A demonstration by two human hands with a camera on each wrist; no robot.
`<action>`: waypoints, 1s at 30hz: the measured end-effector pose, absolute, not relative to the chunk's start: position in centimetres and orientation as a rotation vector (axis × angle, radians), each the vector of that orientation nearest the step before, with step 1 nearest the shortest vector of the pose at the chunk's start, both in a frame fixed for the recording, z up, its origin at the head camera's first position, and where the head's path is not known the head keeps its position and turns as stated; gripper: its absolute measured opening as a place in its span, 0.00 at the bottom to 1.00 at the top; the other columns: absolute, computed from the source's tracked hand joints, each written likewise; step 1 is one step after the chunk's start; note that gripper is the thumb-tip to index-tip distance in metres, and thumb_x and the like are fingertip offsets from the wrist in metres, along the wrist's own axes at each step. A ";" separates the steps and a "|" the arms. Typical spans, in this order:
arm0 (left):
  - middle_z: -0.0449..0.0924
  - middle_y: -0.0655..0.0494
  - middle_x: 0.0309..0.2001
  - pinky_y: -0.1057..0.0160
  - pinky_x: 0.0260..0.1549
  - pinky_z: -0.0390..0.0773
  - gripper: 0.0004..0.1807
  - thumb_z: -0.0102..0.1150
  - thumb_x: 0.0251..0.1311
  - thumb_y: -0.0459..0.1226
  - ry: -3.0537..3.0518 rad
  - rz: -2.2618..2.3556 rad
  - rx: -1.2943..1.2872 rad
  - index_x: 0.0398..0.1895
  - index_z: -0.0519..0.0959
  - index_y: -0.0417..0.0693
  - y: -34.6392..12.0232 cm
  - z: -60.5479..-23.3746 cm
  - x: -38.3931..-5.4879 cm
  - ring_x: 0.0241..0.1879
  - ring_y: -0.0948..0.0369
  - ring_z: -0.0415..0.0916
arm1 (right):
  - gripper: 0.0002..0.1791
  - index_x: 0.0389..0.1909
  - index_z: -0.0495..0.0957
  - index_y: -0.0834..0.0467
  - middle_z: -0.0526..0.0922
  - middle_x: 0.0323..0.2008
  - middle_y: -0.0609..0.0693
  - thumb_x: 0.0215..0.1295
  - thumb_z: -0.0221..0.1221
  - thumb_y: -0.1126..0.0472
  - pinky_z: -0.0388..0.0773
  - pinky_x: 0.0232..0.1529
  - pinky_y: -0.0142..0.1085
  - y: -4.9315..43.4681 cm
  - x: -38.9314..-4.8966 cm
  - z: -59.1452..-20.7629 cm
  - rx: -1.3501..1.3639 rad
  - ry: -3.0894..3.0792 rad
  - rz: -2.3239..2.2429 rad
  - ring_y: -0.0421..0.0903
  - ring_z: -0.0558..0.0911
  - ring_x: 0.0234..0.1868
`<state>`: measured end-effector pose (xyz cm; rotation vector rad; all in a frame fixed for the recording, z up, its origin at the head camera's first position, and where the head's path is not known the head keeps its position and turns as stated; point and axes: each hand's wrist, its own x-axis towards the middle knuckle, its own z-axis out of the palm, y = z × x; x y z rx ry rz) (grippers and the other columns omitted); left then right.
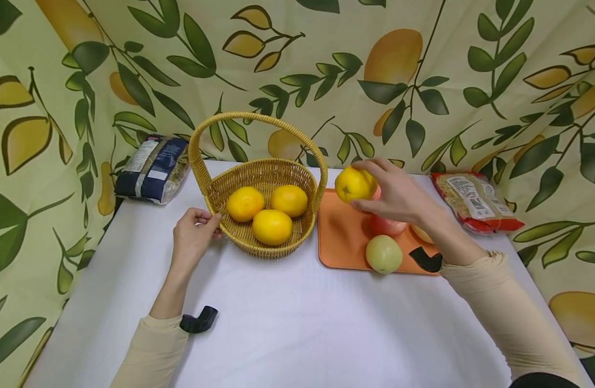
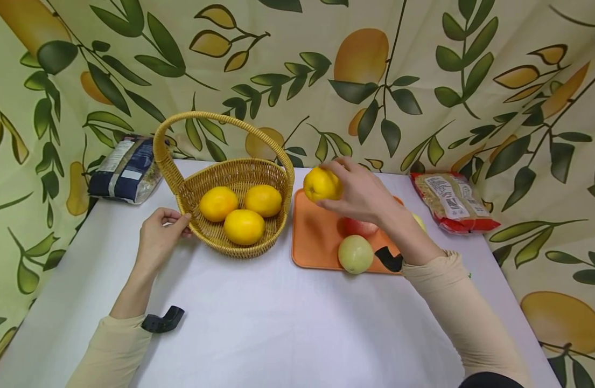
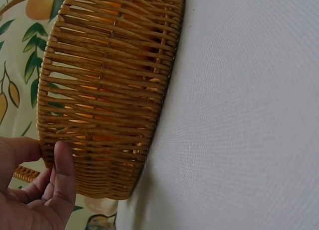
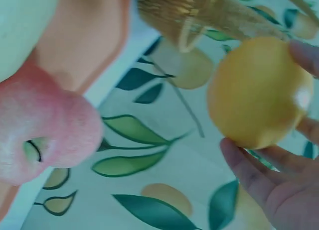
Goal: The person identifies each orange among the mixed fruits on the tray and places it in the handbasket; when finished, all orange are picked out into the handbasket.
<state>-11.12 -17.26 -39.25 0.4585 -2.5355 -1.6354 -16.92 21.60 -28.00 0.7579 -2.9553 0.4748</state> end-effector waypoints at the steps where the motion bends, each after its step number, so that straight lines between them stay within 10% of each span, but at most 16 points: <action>1: 0.75 0.48 0.34 0.67 0.26 0.84 0.17 0.59 0.66 0.42 -2.535 -1.638 0.457 0.44 0.73 0.35 -17.3 -39.2 -11.1 0.24 0.63 0.84 | 0.40 0.67 0.67 0.52 0.70 0.63 0.56 0.54 0.70 0.48 0.78 0.52 0.55 21.7 -16.5 -27.6 0.757 -2.910 0.532 0.57 0.76 0.53; 12: 0.75 0.48 0.35 0.67 0.27 0.85 0.17 0.59 0.66 0.42 -2.536 -1.650 0.457 0.45 0.72 0.35 -17.3 -39.2 -11.2 0.25 0.62 0.84 | 0.41 0.66 0.67 0.57 0.71 0.62 0.57 0.49 0.71 0.57 0.76 0.53 0.38 19.4 -13.1 -25.6 0.958 -2.453 0.770 0.51 0.74 0.56; 30: 0.76 0.47 0.35 0.66 0.27 0.85 0.17 0.58 0.66 0.42 -2.538 -1.642 0.441 0.44 0.72 0.35 -17.3 -39.4 -11.2 0.26 0.59 0.85 | 0.36 0.66 0.67 0.51 0.69 0.66 0.57 0.59 0.63 0.44 0.83 0.38 0.40 12.5 -13.0 -29.7 1.188 -2.666 0.397 0.52 0.79 0.46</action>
